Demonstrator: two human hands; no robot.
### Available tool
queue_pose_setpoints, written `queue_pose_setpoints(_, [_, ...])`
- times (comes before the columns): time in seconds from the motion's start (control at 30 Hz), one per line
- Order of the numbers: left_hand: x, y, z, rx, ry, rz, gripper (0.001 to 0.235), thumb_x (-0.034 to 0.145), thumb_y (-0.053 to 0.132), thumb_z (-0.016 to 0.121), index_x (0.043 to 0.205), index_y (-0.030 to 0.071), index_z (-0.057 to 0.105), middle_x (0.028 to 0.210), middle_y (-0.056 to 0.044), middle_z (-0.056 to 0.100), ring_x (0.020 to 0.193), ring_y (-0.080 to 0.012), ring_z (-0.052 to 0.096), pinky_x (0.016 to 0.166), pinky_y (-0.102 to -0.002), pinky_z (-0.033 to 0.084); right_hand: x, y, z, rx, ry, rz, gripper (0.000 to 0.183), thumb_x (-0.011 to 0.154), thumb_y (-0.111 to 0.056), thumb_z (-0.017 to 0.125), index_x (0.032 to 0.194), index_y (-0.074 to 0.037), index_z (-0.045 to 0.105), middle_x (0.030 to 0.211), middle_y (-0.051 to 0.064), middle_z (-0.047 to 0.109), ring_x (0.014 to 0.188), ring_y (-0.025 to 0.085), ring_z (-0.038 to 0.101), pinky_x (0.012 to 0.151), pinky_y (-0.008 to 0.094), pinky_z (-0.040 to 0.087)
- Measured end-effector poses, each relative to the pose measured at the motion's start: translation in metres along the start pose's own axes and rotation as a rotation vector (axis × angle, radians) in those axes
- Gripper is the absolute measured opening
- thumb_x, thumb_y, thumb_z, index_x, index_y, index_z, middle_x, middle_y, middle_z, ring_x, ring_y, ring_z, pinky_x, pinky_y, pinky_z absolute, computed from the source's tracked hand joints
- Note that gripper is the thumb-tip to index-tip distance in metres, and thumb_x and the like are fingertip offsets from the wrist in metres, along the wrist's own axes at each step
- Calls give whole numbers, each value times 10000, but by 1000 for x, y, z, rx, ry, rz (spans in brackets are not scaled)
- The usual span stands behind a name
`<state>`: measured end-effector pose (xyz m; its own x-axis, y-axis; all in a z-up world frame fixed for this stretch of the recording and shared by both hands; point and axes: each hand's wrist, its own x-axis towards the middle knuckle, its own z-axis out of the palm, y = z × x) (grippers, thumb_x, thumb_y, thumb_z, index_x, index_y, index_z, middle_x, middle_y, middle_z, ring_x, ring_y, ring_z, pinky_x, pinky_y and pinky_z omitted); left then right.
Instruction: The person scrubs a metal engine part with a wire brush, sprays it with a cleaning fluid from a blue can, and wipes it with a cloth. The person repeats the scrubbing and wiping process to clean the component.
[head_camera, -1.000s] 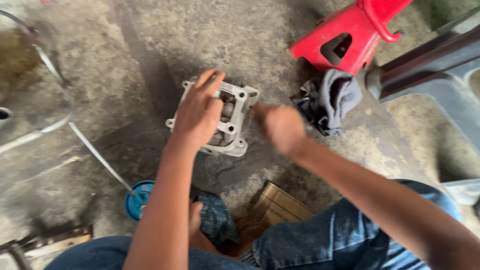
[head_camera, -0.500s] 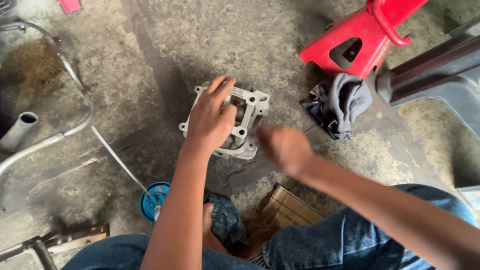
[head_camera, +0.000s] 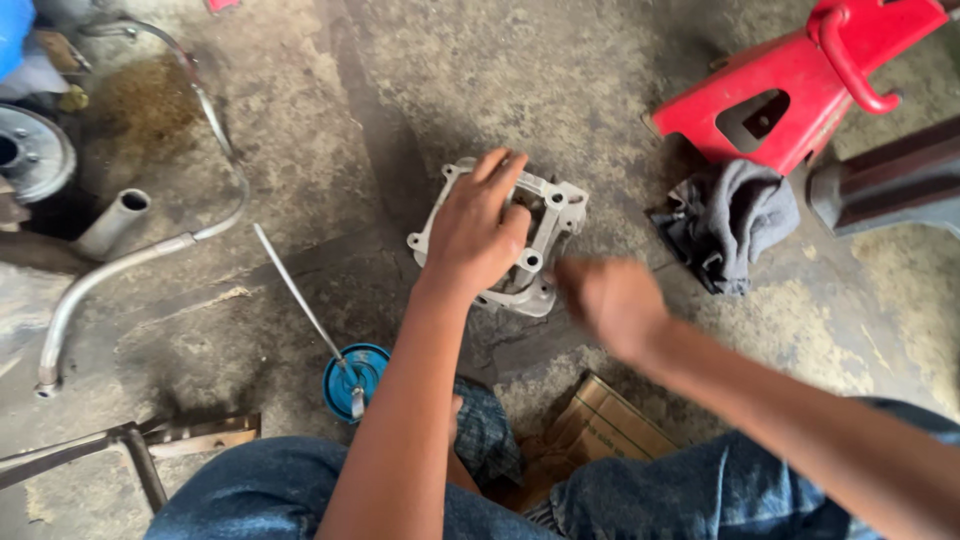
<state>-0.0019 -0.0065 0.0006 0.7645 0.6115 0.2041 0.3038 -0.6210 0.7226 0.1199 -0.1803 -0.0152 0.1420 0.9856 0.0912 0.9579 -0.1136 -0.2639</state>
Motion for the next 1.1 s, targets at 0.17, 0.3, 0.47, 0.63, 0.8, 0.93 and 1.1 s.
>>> queue_pose_setpoints(0.17, [-1,3,-1,22,-21,-18,582,883,193,505,1453,84,547,1569,-108,463,1354,-349,510,1104,-444,425,23,21,-10,-128,-103,255,95,1044,-149,561,1021,-95,636,703,140,689,582,318,680,537,416,554])
queue_pose_setpoints(0.3, [3,7,-5,42,-51,-49,604,854,189,511,1447,82,536,1560,-119,442,1340,-367,485,1067,-452,420,0,1,3,-15,17,34,73,899,-66,617,966,-83,638,714,143,689,578,326,683,500,442,570])
queue_pose_setpoints(0.47, [-1,3,-2,6,14,11,580,855,171,526,1420,50,572,1536,-135,501,1330,-372,531,1100,-448,433,22,17,-5,-152,-71,206,142,1002,-202,583,955,-72,618,718,163,685,571,356,679,488,458,565])
queue_pose_setpoints(0.63, [-1,3,-2,5,47,30,575,848,171,524,1408,50,579,1520,-132,522,1322,-367,549,1098,-448,440,4,-4,3,-33,-84,174,271,1064,-307,511,954,-75,597,680,166,690,554,346,688,497,451,561])
queue_pose_setpoints(0.8, [0,5,-3,12,9,1,585,853,167,528,1425,48,557,1526,-144,492,1316,-382,515,1064,-459,425,27,21,-1,-152,-15,290,268,1061,-339,532,991,-96,618,721,203,700,643,395,699,550,483,557])
queue_pose_setpoints(0.93, [-1,7,-5,26,25,-5,588,850,178,539,1428,80,567,1534,-121,502,1349,-350,526,1109,-445,434,3,11,25,-146,-2,186,248,999,-329,557,1020,-93,633,688,175,701,607,390,697,539,495,555])
queue_pose_setpoints(1.1, [1,0,1,5,-106,-88,576,927,234,505,1493,127,498,1608,-95,394,1402,-363,427,1103,-485,411,24,66,32,-361,-350,296,126,932,-202,596,883,-133,689,727,120,704,642,274,716,616,404,587])
